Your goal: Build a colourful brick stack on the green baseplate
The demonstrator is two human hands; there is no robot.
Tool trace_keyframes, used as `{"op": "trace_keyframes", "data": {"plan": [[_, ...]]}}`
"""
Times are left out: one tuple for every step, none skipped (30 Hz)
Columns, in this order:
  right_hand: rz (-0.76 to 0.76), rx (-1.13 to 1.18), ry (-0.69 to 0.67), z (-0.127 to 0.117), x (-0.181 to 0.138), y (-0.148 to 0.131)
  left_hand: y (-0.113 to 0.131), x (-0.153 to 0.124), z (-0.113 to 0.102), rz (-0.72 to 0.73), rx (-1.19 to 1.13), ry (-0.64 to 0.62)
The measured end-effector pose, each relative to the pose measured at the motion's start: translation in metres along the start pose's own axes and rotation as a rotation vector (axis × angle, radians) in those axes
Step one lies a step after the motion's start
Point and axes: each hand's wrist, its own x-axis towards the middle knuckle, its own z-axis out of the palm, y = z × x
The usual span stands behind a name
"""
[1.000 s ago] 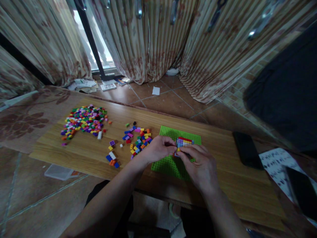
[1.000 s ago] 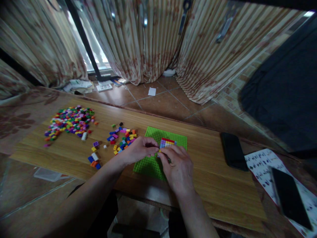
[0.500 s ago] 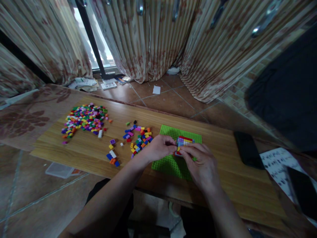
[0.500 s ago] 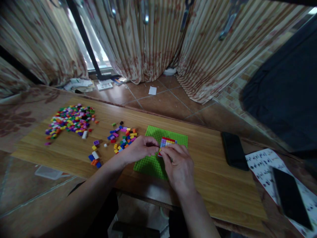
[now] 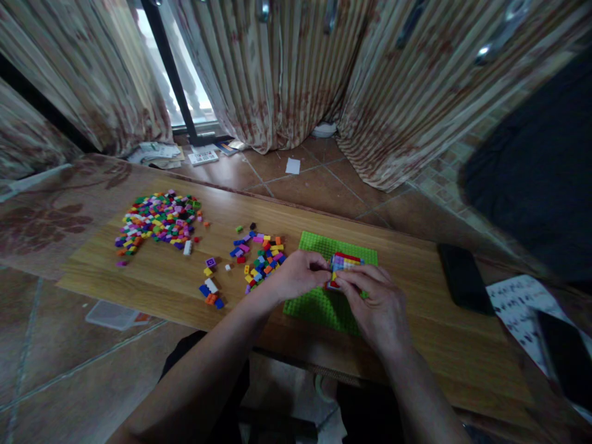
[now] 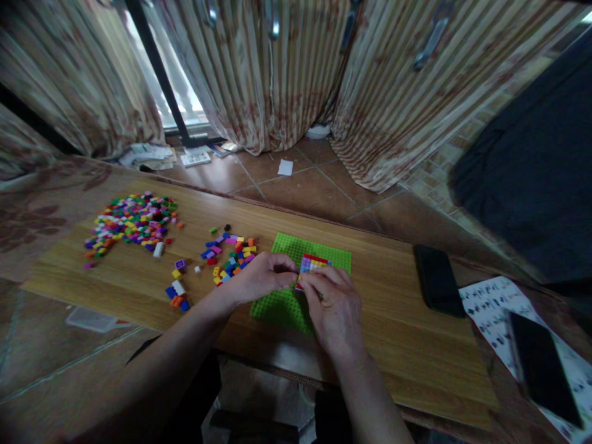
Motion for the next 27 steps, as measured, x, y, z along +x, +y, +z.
{"op": "trace_keyframes", "data": {"plan": [[-0.007,-0.006,0.006,0.000,0.000,0.000,0.000,0.000,0.000,0.001,0.004,0.001],[-0.013,-0.010,0.011,0.000,0.000,0.000,0.000,0.000,0.000,-0.001,0.004,0.000],[-0.019,-0.012,0.014,0.000,0.000,0.000,-0.001,0.000,0.000,-0.004,0.000,-0.005],[-0.024,-0.012,0.016,0.001,0.000,0.000,-0.002,0.001,0.000,-0.008,-0.005,-0.010],[-0.027,-0.011,0.021,0.001,0.000,0.000,-0.002,0.001,0.000,-0.012,-0.011,-0.014],[-0.029,-0.010,0.025,0.001,0.000,0.000,-0.003,0.001,0.000,-0.016,-0.016,-0.016],[-0.031,-0.008,0.027,0.001,-0.001,0.000,-0.004,0.001,0.000,-0.019,-0.021,-0.017],[-0.033,-0.008,0.027,0.001,-0.001,0.000,-0.004,0.002,0.001,-0.019,-0.026,-0.014],[-0.035,-0.009,0.026,0.001,-0.001,0.000,-0.005,0.002,0.001,-0.017,-0.027,-0.011],[-0.037,-0.012,0.026,0.001,-0.001,0.000,-0.005,0.002,0.001,-0.011,-0.025,-0.009],[-0.040,-0.014,0.025,0.001,-0.001,0.000,-0.006,0.002,0.001,0.000,-0.021,-0.010],[-0.042,-0.018,0.026,0.001,-0.001,0.000,-0.006,0.002,0.001,0.014,-0.013,-0.011],[-0.044,-0.022,0.028,0.001,-0.001,0.000,-0.007,0.002,0.001,0.027,-0.003,-0.012],[-0.043,-0.024,0.029,0.001,-0.001,0.000,-0.007,0.003,0.000,0.036,0.009,-0.011],[-0.041,-0.023,0.030,0.001,-0.001,0.000,-0.008,0.003,0.000,0.042,0.017,-0.008],[-0.038,-0.023,0.031,0.001,-0.001,0.000,-0.008,0.003,0.000,0.045,0.021,-0.004],[-0.034,-0.022,0.031,0.001,-0.001,0.000,-0.009,0.003,0.001,0.046,0.021,-0.002],[-0.031,-0.021,0.033,0.001,-0.001,-0.001,-0.009,0.003,0.001,0.050,0.020,0.000],[-0.029,-0.020,0.034,0.001,-0.001,-0.001,-0.008,0.002,0.001,0.057,0.018,0.001],[-0.028,-0.021,0.036,0.001,-0.001,-0.001,-0.008,0.002,0.002,0.066,0.019,0.005],[-0.029,-0.023,0.039,0.001,-0.001,-0.001,-0.007,0.002,0.002,0.074,0.027,0.014],[-0.030,-0.023,0.043,0.001,-0.001,-0.001,-0.006,0.002,0.003,0.081,0.045,0.028],[-0.030,-0.023,0.047,0.002,-0.001,-0.001,-0.005,0.002,0.003,0.088,0.069,0.046],[-0.030,-0.022,0.050,0.002,-0.001,-0.001,-0.003,0.001,0.004,0.096,0.096,0.064],[-0.029,-0.020,0.054,0.002,-0.001,-0.001,-0.001,0.001,0.005,0.105,0.123,0.080],[-0.027,-0.017,0.057,0.002,-0.001,-0.002,0.001,0.000,0.005,0.112,0.149,0.096],[-0.023,-0.015,0.057,0.002,-0.001,-0.002,0.003,-0.001,0.006,0.120,0.173,0.111]]}}
